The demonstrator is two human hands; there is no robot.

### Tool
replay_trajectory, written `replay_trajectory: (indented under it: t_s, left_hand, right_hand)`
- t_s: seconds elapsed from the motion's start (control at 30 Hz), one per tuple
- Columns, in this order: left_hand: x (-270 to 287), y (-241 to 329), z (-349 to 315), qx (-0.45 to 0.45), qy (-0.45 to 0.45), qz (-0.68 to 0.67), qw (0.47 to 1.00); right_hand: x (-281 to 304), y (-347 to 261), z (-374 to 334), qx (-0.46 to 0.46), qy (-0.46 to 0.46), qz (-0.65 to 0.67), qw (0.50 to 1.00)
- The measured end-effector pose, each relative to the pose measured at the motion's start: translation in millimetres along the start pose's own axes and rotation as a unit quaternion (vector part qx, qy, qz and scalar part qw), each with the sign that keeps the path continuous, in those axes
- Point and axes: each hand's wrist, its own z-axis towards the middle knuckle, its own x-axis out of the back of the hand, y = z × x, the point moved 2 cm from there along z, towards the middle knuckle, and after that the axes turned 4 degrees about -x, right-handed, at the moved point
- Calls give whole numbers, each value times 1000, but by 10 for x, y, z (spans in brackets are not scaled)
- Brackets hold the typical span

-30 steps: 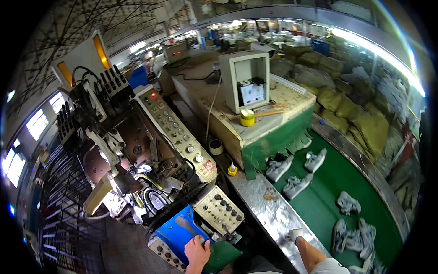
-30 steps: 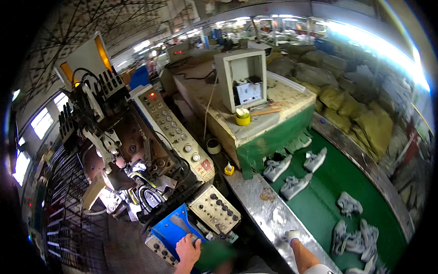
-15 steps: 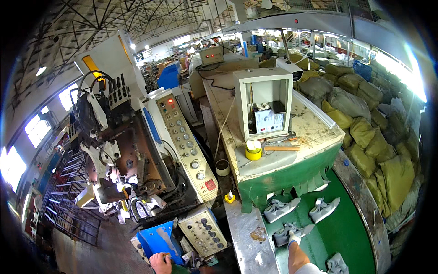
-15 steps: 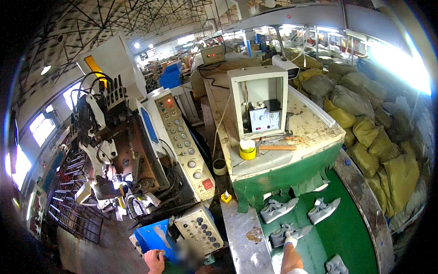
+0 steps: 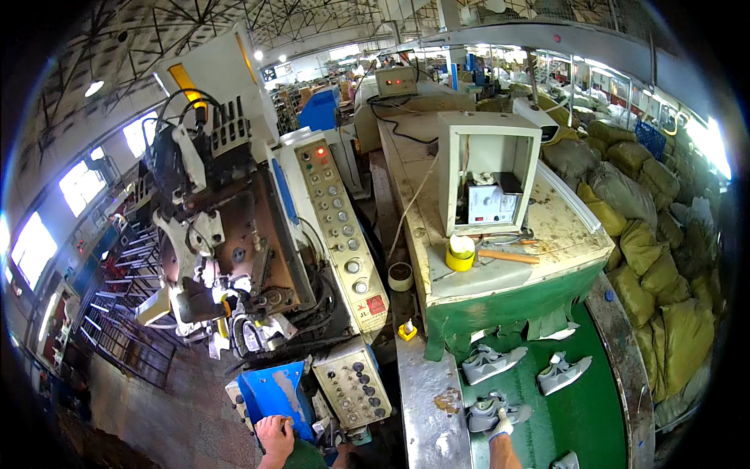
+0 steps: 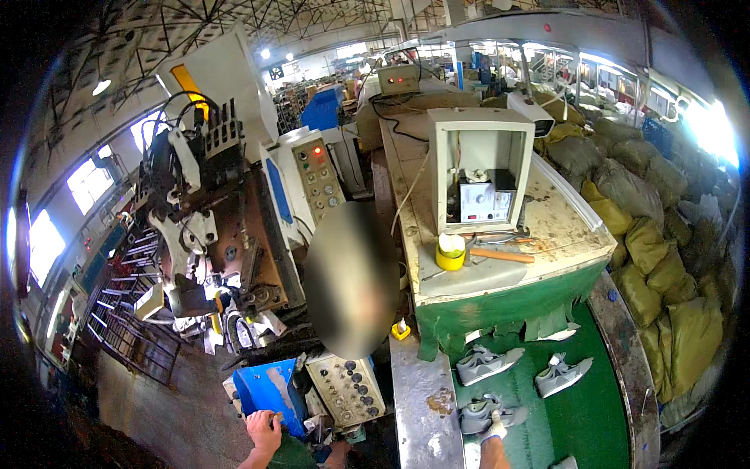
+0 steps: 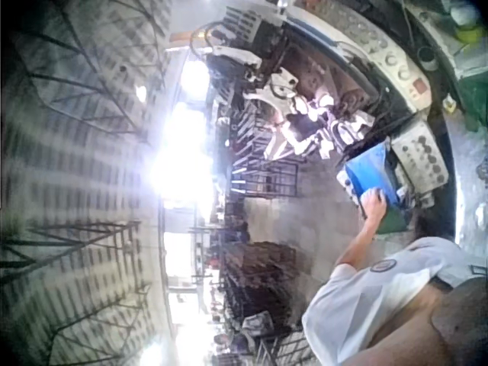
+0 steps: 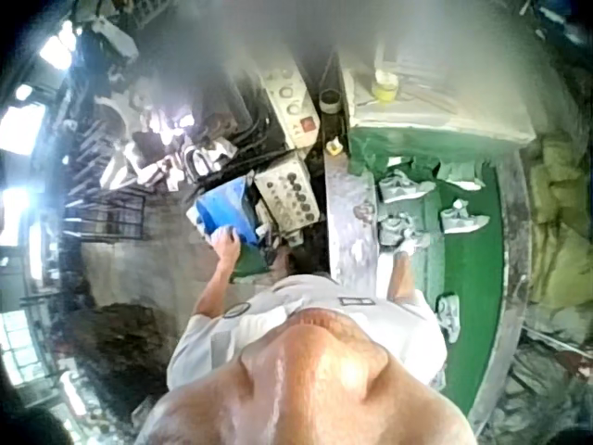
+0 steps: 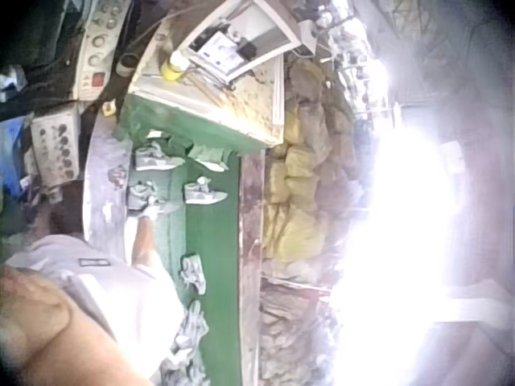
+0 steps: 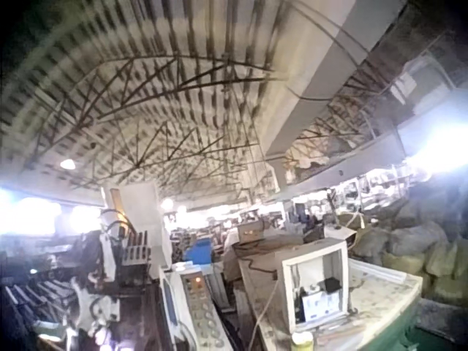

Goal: The person repeatedly places shoe uppers onto a lasting machine, operates the machine to shape the upper, and then moves the shoes to a conveyor belt. The person also opens a black bag to retrieve a white component.

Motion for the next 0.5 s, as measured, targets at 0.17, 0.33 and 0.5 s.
replay_trajectory:
  t_s: [0.17,0.33,0.5]
  left_hand:
    - [-40,42,179,-45,42,-27,998]
    - [-84,139,748,130,-188,-366,902]
    - [-147,-64,1315,197,-166,-703,663]
  right_hand:
    - [-442,675,-1824,-78,-412,115,900]
    - [-1141,1302,-3029,-122,-531,11,839]
    - [-2392,1980,-3678,-196,-578,-134,781]
